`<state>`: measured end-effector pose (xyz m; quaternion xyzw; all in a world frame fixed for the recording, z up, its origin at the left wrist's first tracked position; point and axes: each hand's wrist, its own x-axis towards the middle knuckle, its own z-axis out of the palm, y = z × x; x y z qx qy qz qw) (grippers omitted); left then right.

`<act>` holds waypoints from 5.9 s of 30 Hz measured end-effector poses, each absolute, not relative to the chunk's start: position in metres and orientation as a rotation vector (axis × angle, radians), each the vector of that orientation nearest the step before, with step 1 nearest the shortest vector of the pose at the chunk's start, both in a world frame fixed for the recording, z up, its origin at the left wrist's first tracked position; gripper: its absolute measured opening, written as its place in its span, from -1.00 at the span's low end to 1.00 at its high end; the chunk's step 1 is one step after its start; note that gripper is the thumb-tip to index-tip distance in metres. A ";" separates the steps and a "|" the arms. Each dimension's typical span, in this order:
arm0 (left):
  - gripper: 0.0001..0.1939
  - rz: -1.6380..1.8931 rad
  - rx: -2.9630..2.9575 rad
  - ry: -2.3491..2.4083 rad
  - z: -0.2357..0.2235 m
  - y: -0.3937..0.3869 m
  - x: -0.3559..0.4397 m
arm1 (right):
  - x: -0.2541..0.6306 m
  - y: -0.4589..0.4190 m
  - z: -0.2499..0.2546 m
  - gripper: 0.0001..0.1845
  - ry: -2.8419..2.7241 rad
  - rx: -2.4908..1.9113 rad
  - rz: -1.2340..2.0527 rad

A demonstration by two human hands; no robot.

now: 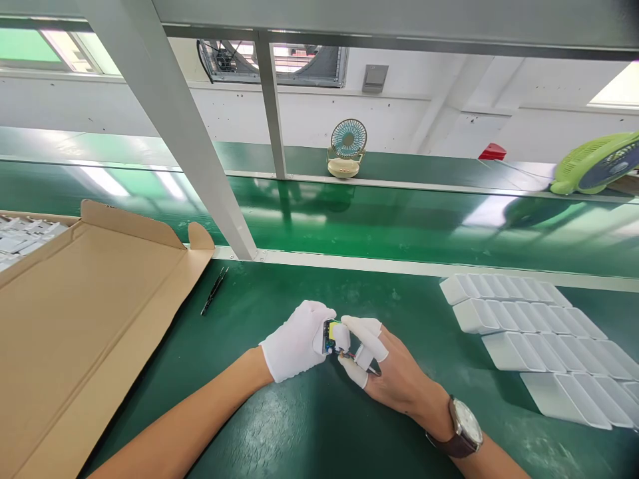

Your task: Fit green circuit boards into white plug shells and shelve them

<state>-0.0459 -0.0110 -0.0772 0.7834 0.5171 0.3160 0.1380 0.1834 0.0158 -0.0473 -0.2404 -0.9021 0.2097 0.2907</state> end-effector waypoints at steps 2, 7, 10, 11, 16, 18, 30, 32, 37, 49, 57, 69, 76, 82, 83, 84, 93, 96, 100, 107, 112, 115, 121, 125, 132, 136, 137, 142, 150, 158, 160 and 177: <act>-0.47 0.914 2.262 1.487 -0.080 -0.011 -0.046 | 0.183 0.016 -0.048 -0.24 -2.407 -0.640 0.555; -0.52 0.856 2.224 1.514 -0.078 -0.011 -0.045 | 0.183 0.016 -0.049 -0.23 -2.412 -0.643 0.535; -0.55 0.845 2.239 1.518 -0.074 -0.010 -0.044 | 0.183 0.016 -0.049 -0.24 -2.412 -0.629 0.513; -0.55 0.853 2.248 1.512 -0.073 -0.010 -0.044 | 0.183 0.016 -0.049 -0.24 -2.413 -0.623 0.509; -0.53 0.860 2.250 1.493 -0.068 -0.009 -0.044 | 0.183 0.015 -0.051 -0.24 -2.412 -0.630 0.516; -0.55 0.841 2.230 1.494 -0.065 -0.009 -0.044 | 0.183 0.015 -0.052 -0.24 -2.415 -0.636 0.516; -0.86 0.703 2.200 1.414 -0.039 -0.007 -0.029 | 0.178 0.010 -0.053 -0.25 -2.390 -0.643 0.586; -0.81 0.634 2.244 1.448 -0.034 -0.005 -0.026 | 0.180 0.011 -0.049 -0.20 -2.360 -0.603 0.695; -0.74 0.572 2.207 1.422 -0.030 -0.003 -0.029 | 0.188 0.015 -0.041 -0.43 -2.221 -0.517 0.833; -0.73 0.841 1.902 1.414 -0.045 -0.009 -0.052 | 0.178 0.014 -0.062 -0.41 -2.273 -0.793 0.813; -0.49 0.902 1.640 1.296 -0.053 -0.019 -0.054 | 0.176 0.015 -0.073 -0.43 -2.370 -0.691 0.494; -0.78 0.914 1.305 1.441 -0.039 -0.017 -0.048 | 0.179 0.013 -0.066 -0.39 -2.405 -0.524 0.276; -0.67 0.893 1.036 1.307 -0.027 -0.012 -0.040 | 0.174 0.014 -0.064 -0.45 -2.403 -0.564 0.355; -0.69 0.821 1.030 1.239 -0.028 -0.005 -0.047 | 0.172 0.018 -0.067 -0.62 -2.393 -0.526 0.425; -0.69 0.820 1.033 1.210 -0.030 -0.005 -0.048 | 0.172 0.017 -0.069 -0.63 -2.365 -0.538 0.448; -0.70 0.828 1.037 1.185 -0.032 -0.006 -0.050 | 0.171 0.017 -0.070 -0.63 -2.333 -0.556 0.491; -0.67 0.864 1.047 1.198 -0.038 -0.005 -0.054 | 0.167 0.021 -0.078 -0.36 -2.189 -0.770 0.934; -0.65 0.870 1.041 1.221 -0.036 -0.006 -0.053 | 0.165 0.021 -0.081 -0.37 -2.219 -0.700 0.792; -0.66 0.883 1.047 1.218 -0.037 -0.008 -0.053 | 0.167 0.018 -0.083 -0.36 -2.284 -0.660 0.535; -0.57 0.908 1.044 1.130 -0.046 -0.008 -0.059 | 0.172 0.020 -0.074 -0.38 -2.481 -0.658 0.436; -0.06 0.746 1.110 0.974 -0.047 -0.004 -0.080 | 0.171 0.020 -0.077 -0.43 -2.600 -0.632 0.289; 0.05 0.766 1.143 0.959 -0.051 -0.003 -0.091 | 0.169 0.019 -0.082 -0.45 -2.578 -0.601 0.275; -0.10 0.999 1.161 0.912 -0.056 0.002 -0.100 | 0.165 0.020 -0.061 -0.41 -2.375 -0.572 0.291; -0.14 1.106 1.206 0.972 -0.057 0.003 -0.101 | 0.166 0.019 -0.043 -0.31 -2.220 -0.540 0.262; 0.01 0.934 1.478 1.133 -0.036 -0.013 -0.084 | 0.163 0.011 -0.071 -0.48 -2.510 -0.636 0.427; -0.47 0.901 1.656 1.183 -0.023 -0.018 -0.078 | 0.163 0.008 -0.075 -0.52 -2.523 -0.718 0.493; -0.60 0.907 1.672 1.191 -0.022 -0.018 -0.078 | 0.163 0.008 -0.075 -0.51 -2.484 -0.766 0.539; -0.78 1.005 1.670 1.067 -0.025 -0.017 -0.078 | 0.162 0.008 -0.073 -0.41 -2.428 -0.845 0.580; -0.51 1.034 1.505 1.046 -0.031 -0.017 -0.077 | 0.159 0.010 -0.069 -0.41 -2.428 -0.856 0.540; -0.43 0.955 1.535 1.119 -0.030 -0.019 -0.079 | 0.158 0.010 -0.068 -0.54 -2.441 -0.810 0.587; -0.49 0.940 1.537 1.144 -0.027 -0.019 -0.079 | 0.159 0.010 -0.072 -0.49 -2.343 -0.879 0.682; -0.25 1.040 1.394 1.109 -0.041 -0.013 -0.082 | 0.147 0.019 -0.058 -0.59 -2.220 -0.796 0.889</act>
